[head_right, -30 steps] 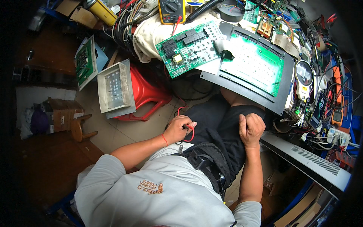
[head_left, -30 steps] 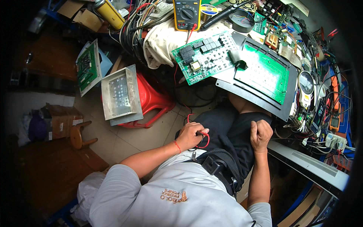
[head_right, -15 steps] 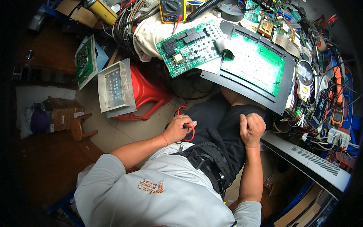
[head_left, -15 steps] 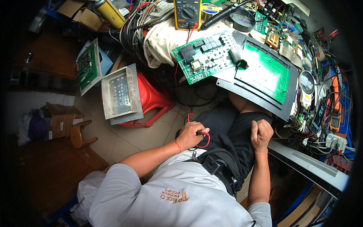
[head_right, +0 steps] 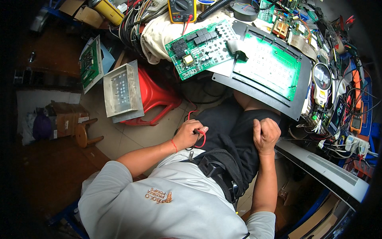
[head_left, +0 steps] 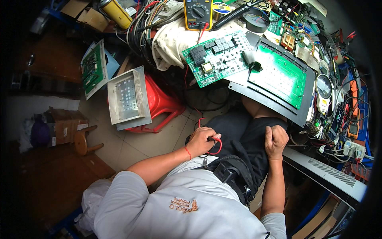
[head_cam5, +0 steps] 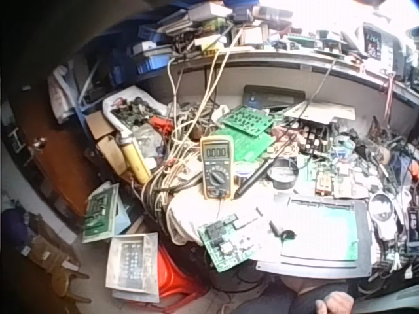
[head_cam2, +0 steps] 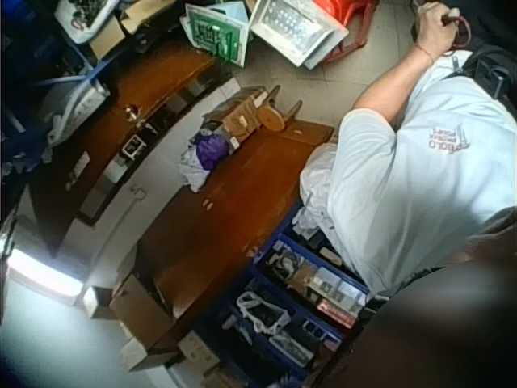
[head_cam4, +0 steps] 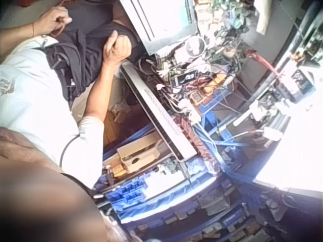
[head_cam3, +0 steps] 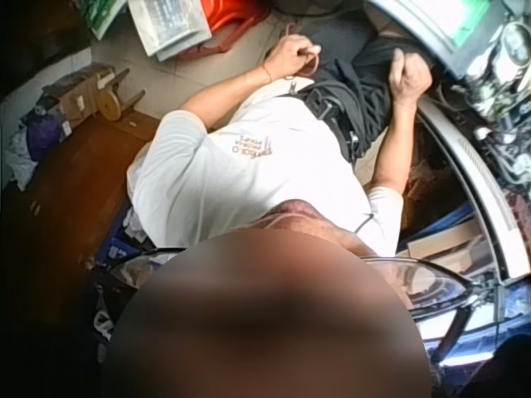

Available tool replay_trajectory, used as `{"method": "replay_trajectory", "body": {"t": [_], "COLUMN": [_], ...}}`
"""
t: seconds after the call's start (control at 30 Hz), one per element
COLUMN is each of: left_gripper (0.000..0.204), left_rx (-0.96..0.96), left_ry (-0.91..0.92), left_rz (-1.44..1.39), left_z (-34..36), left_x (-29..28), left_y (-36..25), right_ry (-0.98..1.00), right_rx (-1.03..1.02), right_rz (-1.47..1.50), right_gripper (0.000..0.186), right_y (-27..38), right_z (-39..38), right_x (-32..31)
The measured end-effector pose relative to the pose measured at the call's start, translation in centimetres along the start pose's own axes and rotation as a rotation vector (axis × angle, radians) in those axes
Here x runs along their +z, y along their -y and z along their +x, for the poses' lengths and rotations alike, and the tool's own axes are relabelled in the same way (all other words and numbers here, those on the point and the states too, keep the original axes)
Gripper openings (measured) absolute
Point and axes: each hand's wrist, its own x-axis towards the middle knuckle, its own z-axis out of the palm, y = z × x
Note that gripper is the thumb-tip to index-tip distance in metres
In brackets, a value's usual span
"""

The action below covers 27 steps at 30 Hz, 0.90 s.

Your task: The person uses a multimeter to test points on a green circuit board, then uses a magnifying lamp to visually inspect the board. They also briefly handle a smartphone.

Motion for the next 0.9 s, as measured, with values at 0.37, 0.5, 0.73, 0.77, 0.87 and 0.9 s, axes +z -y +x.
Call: {"method": "replay_trajectory", "body": {"t": [0.37,0.5,0.73,0.77,0.87,0.9], "left_gripper": [0.019,0.013,0.036,0.037,0.038,0.039], "left_rx": [0.024,0.2,0.46,0.467,0.511,0.53], "left_ry": [-0.07,-0.142,-0.147,-0.154,-0.148,-0.163], "left_rz": [-0.03,0.057,0.142,0.151,0.171,0.17], "left_z": [1.1,3.1,5.3,5.3,5.2,5.2], "left_x": [-1.5,-3.7,-6.8,-7.1,-8.1,-8.3], "left_y": [-2.1,-4.7,-8.5,-8.7,-8.9,-8.9], "right_ry": [0.095,0.38,0.411,0.388,0.371,0.343], "right_rx": [0.042,0.014,-0.397,-0.422,-0.465,-0.472], "right_rz": [0.144,0.371,0.365,0.382,0.355,0.365], "right_gripper": [0.021,0.027,0.049,0.049,0.044,0.042], "right_y": [2.8,7.0,11.1,11.3,11.4,11.5], "right_z": [2.0,4.6,8.9,9.2,9.8,9.8], "right_x": [-0.7,-1.0,1.4,1.5,1.2,1.1]}}
